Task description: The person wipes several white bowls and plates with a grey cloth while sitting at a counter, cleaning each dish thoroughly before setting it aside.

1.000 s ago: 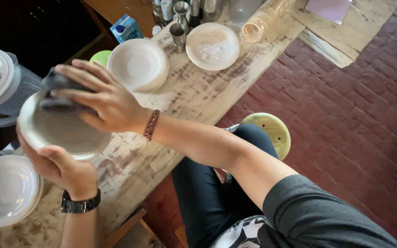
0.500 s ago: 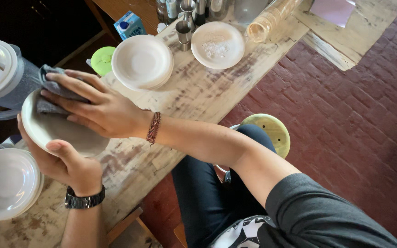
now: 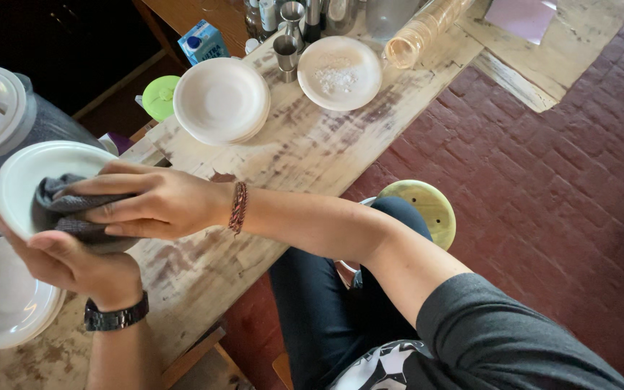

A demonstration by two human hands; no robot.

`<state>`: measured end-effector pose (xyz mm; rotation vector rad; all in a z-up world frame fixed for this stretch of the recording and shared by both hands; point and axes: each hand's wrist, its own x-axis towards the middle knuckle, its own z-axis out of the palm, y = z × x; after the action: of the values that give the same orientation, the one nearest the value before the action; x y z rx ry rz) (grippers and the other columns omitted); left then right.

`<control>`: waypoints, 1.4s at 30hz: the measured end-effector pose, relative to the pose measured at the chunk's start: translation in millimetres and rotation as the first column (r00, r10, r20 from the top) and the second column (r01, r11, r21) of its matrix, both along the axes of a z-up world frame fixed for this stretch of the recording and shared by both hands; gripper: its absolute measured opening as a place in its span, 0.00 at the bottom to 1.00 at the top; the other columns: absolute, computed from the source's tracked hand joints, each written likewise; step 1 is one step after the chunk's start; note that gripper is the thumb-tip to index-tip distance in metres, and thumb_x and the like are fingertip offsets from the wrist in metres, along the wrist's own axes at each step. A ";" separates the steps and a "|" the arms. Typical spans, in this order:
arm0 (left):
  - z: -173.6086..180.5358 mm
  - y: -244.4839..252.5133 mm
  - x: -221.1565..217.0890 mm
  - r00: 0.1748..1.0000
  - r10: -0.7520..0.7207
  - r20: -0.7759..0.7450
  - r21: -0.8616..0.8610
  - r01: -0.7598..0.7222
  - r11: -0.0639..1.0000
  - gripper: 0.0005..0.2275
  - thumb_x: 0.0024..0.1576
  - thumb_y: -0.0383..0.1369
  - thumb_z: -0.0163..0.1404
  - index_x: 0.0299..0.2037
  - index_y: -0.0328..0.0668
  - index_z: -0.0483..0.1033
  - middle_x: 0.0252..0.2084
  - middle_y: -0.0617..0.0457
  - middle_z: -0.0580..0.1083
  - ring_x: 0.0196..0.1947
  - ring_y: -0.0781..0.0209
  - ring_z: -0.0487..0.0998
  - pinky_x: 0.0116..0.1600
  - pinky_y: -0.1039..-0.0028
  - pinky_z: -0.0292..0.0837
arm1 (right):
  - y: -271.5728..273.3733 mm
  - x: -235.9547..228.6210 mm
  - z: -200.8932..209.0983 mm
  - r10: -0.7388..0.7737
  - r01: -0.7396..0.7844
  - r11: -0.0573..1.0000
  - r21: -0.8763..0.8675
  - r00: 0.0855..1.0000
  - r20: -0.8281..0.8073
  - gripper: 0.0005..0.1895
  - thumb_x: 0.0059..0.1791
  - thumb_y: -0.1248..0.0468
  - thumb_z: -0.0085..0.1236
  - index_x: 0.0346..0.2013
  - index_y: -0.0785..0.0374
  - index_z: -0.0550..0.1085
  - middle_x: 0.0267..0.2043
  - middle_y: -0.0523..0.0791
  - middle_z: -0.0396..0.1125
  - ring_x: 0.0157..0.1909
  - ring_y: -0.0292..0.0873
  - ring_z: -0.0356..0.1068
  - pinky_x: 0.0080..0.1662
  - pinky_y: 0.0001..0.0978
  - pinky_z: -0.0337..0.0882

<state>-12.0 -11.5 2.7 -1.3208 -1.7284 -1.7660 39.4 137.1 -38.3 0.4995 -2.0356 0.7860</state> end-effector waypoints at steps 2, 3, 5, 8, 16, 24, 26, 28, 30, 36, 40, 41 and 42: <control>-3.5 -0.8 -4.7 0.997 -0.060 0.057 0.043 0.058 0.997 0.33 0.76 0.57 0.29 0.73 0.30 0.53 0.70 0.37 0.64 0.68 0.49 0.72 0.69 0.62 0.76 | -1.7 -3.1 3.6 0.056 -0.059 0.998 -0.021 0.991 -0.118 0.22 0.50 0.52 0.67 0.58 0.47 0.74 0.72 0.43 0.56 0.73 0.55 0.60 0.71 0.45 0.66; -5.7 -0.8 -5.7 0.993 -0.081 0.080 0.056 0.077 0.995 0.33 0.76 0.57 0.29 0.73 0.31 0.53 0.70 0.37 0.63 0.68 0.49 0.72 0.69 0.61 0.78 | -0.2 1.6 4.9 0.053 -0.056 0.998 -0.024 0.991 -0.119 0.22 0.50 0.52 0.67 0.58 0.47 0.74 0.72 0.43 0.56 0.73 0.55 0.60 0.71 0.45 0.66; -9.5 -0.6 -6.8 0.987 -0.098 0.131 0.090 0.087 0.992 0.33 0.75 0.57 0.29 0.74 0.32 0.54 0.71 0.37 0.64 0.66 0.50 0.72 0.67 0.62 0.78 | 3.4 13.6 7.6 0.128 -0.128 0.991 -0.038 0.992 -0.016 0.25 0.52 0.54 0.69 0.62 0.46 0.72 0.71 0.44 0.59 0.70 0.50 0.65 0.69 0.42 0.70; -11.7 -0.5 -7.3 0.986 -0.071 0.151 0.097 0.056 0.994 0.33 0.75 0.57 0.29 0.75 0.33 0.55 0.71 0.36 0.64 0.65 0.51 0.72 0.67 0.61 0.77 | 5.5 14.7 12.3 0.194 -0.189 0.972 -0.140 0.981 0.023 0.38 0.50 0.51 0.71 0.71 0.45 0.62 0.72 0.40 0.57 0.72 0.47 0.62 0.72 0.40 0.64; -2.4 1.8 0.1 0.996 -0.070 0.059 0.026 0.068 0.997 0.31 0.76 0.56 0.28 0.74 0.32 0.49 0.72 0.34 0.60 0.71 0.47 0.70 0.70 0.59 0.73 | 6.2 2.3 7.0 -0.074 0.074 0.997 0.004 0.997 -0.037 0.39 0.48 0.60 0.70 0.70 0.43 0.61 0.73 0.39 0.56 0.70 0.47 0.60 0.72 0.38 0.67; 3.8 6.6 8.0 0.998 -0.064 -0.015 -0.050 0.063 0.997 0.33 0.75 0.56 0.27 0.75 0.29 0.47 0.74 0.33 0.61 0.72 0.43 0.70 0.70 0.58 0.72 | 15.0 13.4 16.1 -0.289 0.289 0.957 -0.007 0.957 -0.006 0.42 0.46 0.58 0.72 0.70 0.48 0.61 0.73 0.41 0.56 0.69 0.47 0.59 0.72 0.38 0.65; 5.3 9.7 10.5 0.999 -0.035 -0.014 -0.042 0.035 0.999 0.33 0.74 0.56 0.27 0.74 0.28 0.49 0.73 0.33 0.62 0.72 0.42 0.70 0.70 0.58 0.72 | 15.6 14.2 18.4 -0.369 0.369 0.929 -0.040 0.929 -0.013 0.42 0.46 0.58 0.72 0.71 0.47 0.60 0.72 0.39 0.57 0.68 0.45 0.60 0.72 0.38 0.65; 6.0 9.5 17.8 1.000 -0.008 -0.012 -0.033 0.008 0.999 0.34 0.73 0.56 0.27 0.73 0.27 0.51 0.71 0.32 0.64 0.71 0.42 0.71 0.69 0.58 0.71 | 19.4 17.3 19.1 -0.415 0.413 0.908 -0.069 0.910 -0.011 0.41 0.46 0.59 0.72 0.70 0.48 0.60 0.71 0.40 0.57 0.69 0.46 0.60 0.71 0.40 0.64; 8.3 7.6 26.4 1.000 -0.004 -0.002 -0.075 0.004 0.997 0.34 0.76 0.56 0.27 0.75 0.26 0.51 0.70 0.31 0.63 0.70 0.43 0.70 0.71 0.59 0.72 | 24.3 17.5 21.4 -0.462 0.459 0.883 -0.097 0.887 -0.009 0.40 0.46 0.60 0.71 0.70 0.49 0.60 0.70 0.41 0.57 0.69 0.47 0.60 0.71 0.41 0.64; 12.2 6.1 28.0 1.000 -0.030 -0.003 -0.062 0.030 0.998 0.35 0.75 0.56 0.28 0.74 0.25 0.53 0.71 0.32 0.64 0.68 0.45 0.71 0.71 0.61 0.71 | 23.6 21.7 23.6 -0.400 0.403 0.900 -0.163 0.915 0.053 0.39 0.47 0.61 0.69 0.70 0.48 0.61 0.68 0.40 0.58 0.70 0.47 0.60 0.71 0.38 0.64; 2.5 3.1 22.1 1.000 -0.007 0.014 -0.084 0.008 0.996 0.33 0.76 0.56 0.27 0.75 0.28 0.53 0.71 0.35 0.66 0.68 0.49 0.70 0.70 0.65 0.70 | 25.9 23.2 25.0 -0.373 0.379 0.908 -0.180 0.925 0.065 0.40 0.47 0.61 0.69 0.70 0.48 0.61 0.68 0.40 0.58 0.70 0.46 0.60 0.71 0.37 0.65; 0.8 2.5 21.3 1.000 -0.003 0.010 -0.088 0.004 0.996 0.33 0.77 0.55 0.28 0.75 0.28 0.53 0.72 0.35 0.65 0.68 0.49 0.70 0.70 0.64 0.69 | 26.3 23.0 24.9 -0.365 0.373 0.908 -0.189 0.928 0.078 0.40 0.47 0.60 0.70 0.70 0.48 0.62 0.68 0.40 0.58 0.69 0.45 0.61 0.71 0.36 0.65; 0.2 2.0 20.6 1.000 -0.001 0.007 -0.090 0.001 0.996 0.32 0.77 0.55 0.28 0.75 0.28 0.52 0.72 0.34 0.65 0.68 0.49 0.70 0.71 0.64 0.69 | 26.7 22.6 24.8 -0.363 0.371 0.909 -0.190 0.929 0.078 0.40 0.47 0.60 0.70 0.70 0.48 0.62 0.68 0.40 0.58 0.69 0.45 0.61 0.71 0.36 0.65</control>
<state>8.6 -9.6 2.9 -1.3531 -1.8304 -1.7135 62.0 163.8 -13.5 -0.0202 -1.9779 0.7620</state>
